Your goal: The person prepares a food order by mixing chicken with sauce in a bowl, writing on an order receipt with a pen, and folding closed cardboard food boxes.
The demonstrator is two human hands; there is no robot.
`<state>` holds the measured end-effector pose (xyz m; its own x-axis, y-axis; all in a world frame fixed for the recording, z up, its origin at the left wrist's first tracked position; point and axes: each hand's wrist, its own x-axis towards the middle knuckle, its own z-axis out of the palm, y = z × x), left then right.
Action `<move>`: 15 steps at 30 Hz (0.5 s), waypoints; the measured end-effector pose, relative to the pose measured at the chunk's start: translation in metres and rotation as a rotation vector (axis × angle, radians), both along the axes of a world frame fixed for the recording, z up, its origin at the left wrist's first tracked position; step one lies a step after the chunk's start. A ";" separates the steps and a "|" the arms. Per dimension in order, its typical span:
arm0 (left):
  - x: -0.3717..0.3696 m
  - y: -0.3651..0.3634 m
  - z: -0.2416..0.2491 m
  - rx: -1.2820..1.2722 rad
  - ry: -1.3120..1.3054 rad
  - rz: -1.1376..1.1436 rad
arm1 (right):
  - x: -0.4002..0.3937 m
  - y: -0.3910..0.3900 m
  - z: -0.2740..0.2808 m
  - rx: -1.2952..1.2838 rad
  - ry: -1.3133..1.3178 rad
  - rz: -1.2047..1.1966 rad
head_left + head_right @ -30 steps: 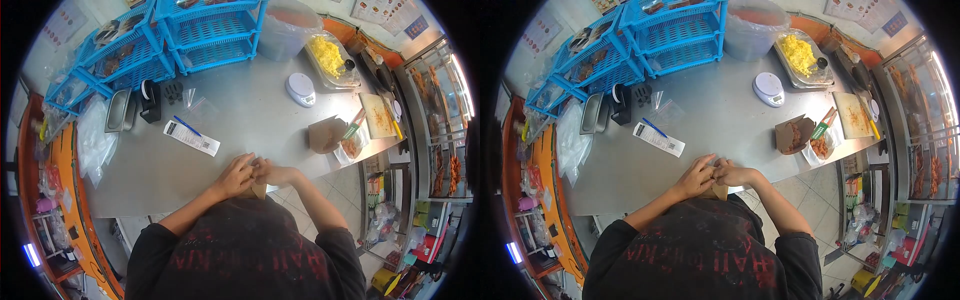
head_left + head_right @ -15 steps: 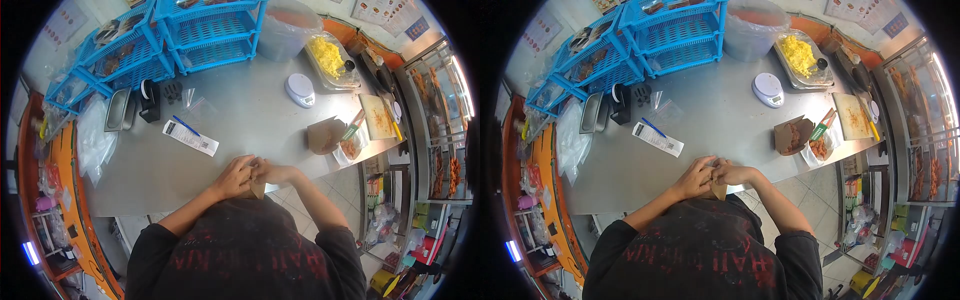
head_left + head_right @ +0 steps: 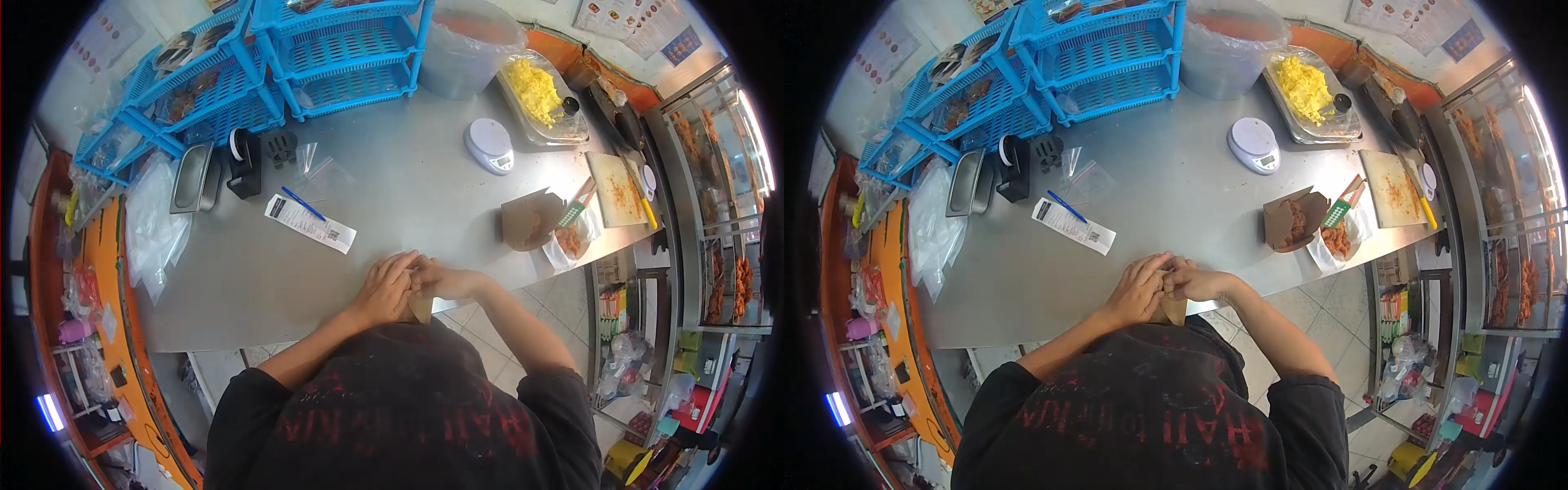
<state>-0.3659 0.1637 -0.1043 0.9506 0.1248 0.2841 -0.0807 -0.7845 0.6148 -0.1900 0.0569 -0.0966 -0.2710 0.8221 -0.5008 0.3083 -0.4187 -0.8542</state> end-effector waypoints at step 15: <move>-0.001 -0.002 -0.006 -0.052 -0.001 0.013 | -0.013 0.002 0.000 0.121 -0.262 0.112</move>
